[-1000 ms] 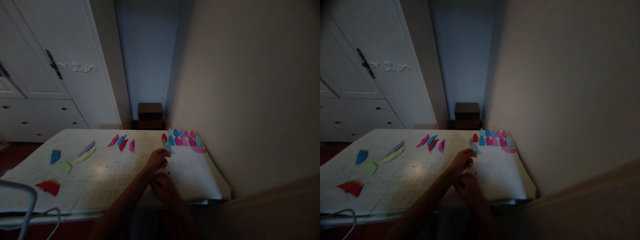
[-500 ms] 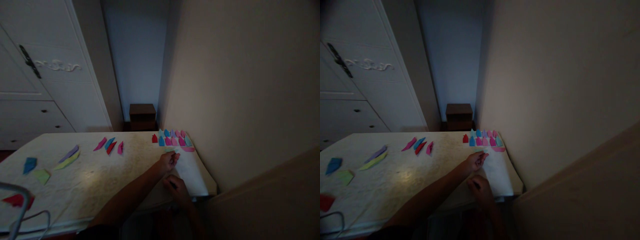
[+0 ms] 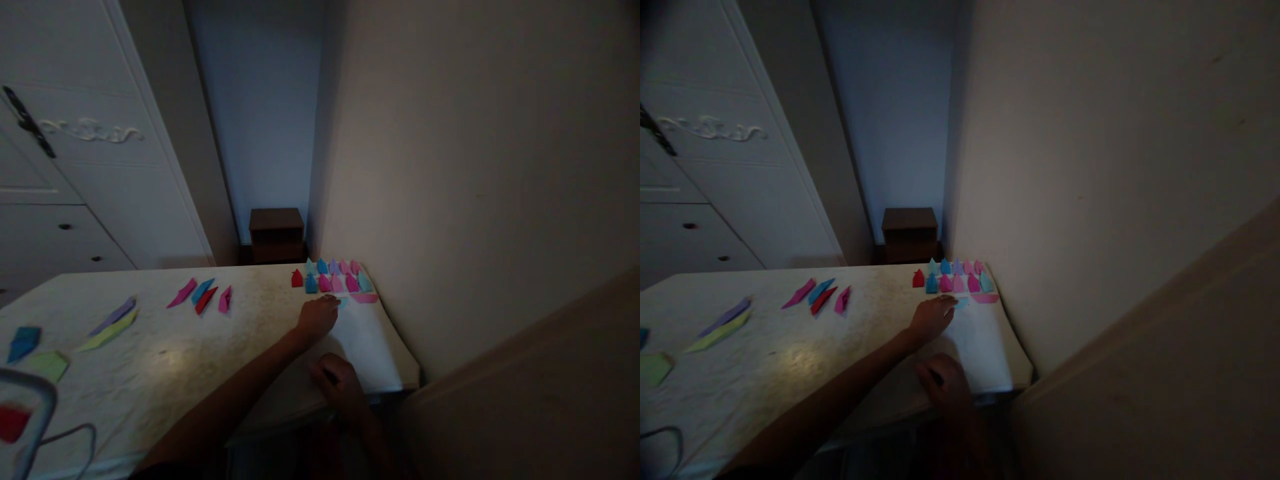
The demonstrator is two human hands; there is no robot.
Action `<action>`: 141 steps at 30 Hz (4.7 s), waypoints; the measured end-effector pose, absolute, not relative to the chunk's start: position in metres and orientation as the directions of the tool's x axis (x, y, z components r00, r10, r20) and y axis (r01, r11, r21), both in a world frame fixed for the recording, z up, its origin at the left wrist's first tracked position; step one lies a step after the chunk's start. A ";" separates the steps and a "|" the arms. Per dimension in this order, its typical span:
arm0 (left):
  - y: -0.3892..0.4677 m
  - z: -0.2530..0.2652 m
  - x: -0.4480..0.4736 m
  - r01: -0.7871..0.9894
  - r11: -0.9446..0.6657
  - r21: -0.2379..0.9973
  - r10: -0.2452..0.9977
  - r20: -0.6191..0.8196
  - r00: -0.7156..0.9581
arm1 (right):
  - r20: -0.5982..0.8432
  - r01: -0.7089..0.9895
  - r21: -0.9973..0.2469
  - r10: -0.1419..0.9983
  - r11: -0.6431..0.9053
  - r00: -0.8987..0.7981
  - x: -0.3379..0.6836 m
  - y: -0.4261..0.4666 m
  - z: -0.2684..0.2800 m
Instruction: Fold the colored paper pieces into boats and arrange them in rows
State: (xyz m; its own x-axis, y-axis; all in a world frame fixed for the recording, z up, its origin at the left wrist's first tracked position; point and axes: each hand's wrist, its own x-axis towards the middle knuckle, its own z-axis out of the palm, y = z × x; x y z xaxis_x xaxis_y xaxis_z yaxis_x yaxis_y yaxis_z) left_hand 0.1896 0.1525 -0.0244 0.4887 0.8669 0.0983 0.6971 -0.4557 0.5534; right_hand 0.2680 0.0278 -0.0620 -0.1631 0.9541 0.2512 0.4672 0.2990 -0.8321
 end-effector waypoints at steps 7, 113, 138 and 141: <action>0.156 -0.036 0.189 0.753 -0.648 0.116 0.762 0.067 0.645 | 0.318 0.498 -0.786 0.930 0.368 -0.185 0.268 0.028 -0.065; 0.040 -0.037 -0.098 0.141 0.076 0.987 0.959 -0.033 -0.281 | 0.116 0.727 -0.658 0.980 0.198 -0.161 0.300 0.172 -0.019; 0.044 -0.044 -0.100 0.215 0.120 0.969 0.935 -0.038 -0.352 | -0.031 0.984 -0.173 0.998 0.048 -0.055 0.229 0.122 -0.029; 0.045 -0.045 -0.100 0.223 0.128 0.966 0.932 -0.040 -0.360 | -0.010 0.978 -0.188 0.995 0.094 -0.098 0.229 0.118 -0.028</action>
State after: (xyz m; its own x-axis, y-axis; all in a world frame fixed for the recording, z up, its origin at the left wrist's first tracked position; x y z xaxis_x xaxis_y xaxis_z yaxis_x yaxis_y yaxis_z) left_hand -0.1004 0.0453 -0.0453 -0.3604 0.9320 -0.0398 0.2235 0.1277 0.9663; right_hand 0.2292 0.1183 -0.0284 -0.0979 0.9951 -0.0097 0.9776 0.0943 -0.1882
